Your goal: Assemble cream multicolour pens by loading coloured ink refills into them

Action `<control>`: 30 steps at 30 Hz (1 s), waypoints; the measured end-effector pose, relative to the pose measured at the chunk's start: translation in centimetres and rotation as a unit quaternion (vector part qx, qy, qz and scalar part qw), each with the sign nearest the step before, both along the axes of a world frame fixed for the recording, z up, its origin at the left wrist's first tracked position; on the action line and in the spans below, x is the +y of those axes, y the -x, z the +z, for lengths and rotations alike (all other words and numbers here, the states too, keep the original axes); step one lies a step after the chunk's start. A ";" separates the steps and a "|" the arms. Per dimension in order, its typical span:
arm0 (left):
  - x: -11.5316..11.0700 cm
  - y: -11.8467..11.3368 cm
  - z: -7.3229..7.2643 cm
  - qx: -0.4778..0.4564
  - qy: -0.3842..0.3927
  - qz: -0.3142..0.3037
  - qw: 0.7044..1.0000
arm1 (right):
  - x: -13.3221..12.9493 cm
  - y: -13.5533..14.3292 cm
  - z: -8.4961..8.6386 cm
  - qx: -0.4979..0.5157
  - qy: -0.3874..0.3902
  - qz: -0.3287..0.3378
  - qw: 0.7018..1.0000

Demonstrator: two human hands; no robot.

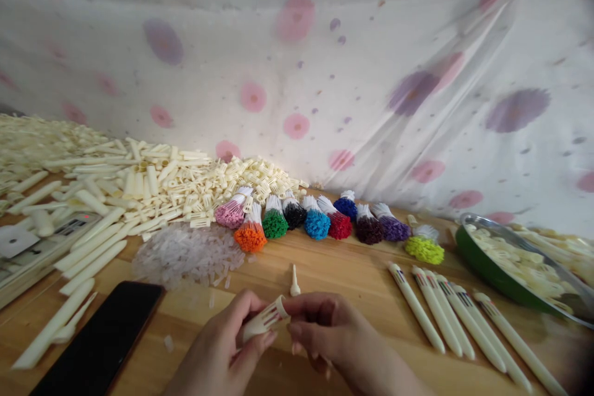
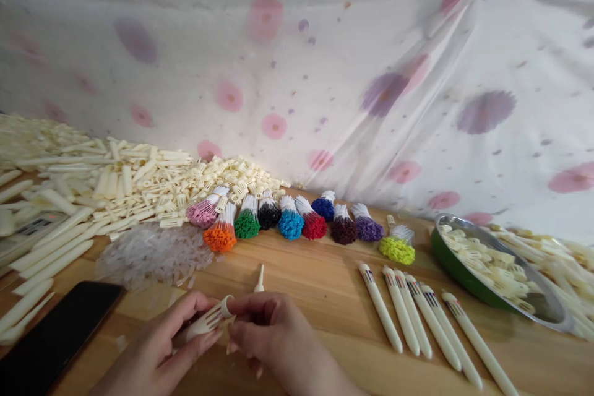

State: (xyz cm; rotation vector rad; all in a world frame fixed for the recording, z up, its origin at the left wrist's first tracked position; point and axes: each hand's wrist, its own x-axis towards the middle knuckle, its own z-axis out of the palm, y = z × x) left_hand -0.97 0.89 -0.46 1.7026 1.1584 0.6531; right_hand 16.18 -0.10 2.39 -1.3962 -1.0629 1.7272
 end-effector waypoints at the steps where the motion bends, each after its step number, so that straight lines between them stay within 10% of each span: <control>1: 0.0 0.0 0.0 0.000 0.000 -0.002 1.000 | 0.0 -0.2 0.4 0.010 0.024 -0.006 1.000; 9: 0.0 -0.4 0.0 -0.002 0.034 -0.013 0.999 | -0.4 -0.4 1.0 -0.189 -0.077 0.048 0.978; 15: 0.4 -0.2 -0.4 -0.012 0.045 -0.004 0.999 | 0.0 -1.9 0.7 -0.105 -0.081 0.099 0.986; 30: 2.3 1.1 -0.2 -0.171 0.042 0.187 0.966 | 6.3 -3.7 -4.1 -0.385 -0.288 -0.104 0.870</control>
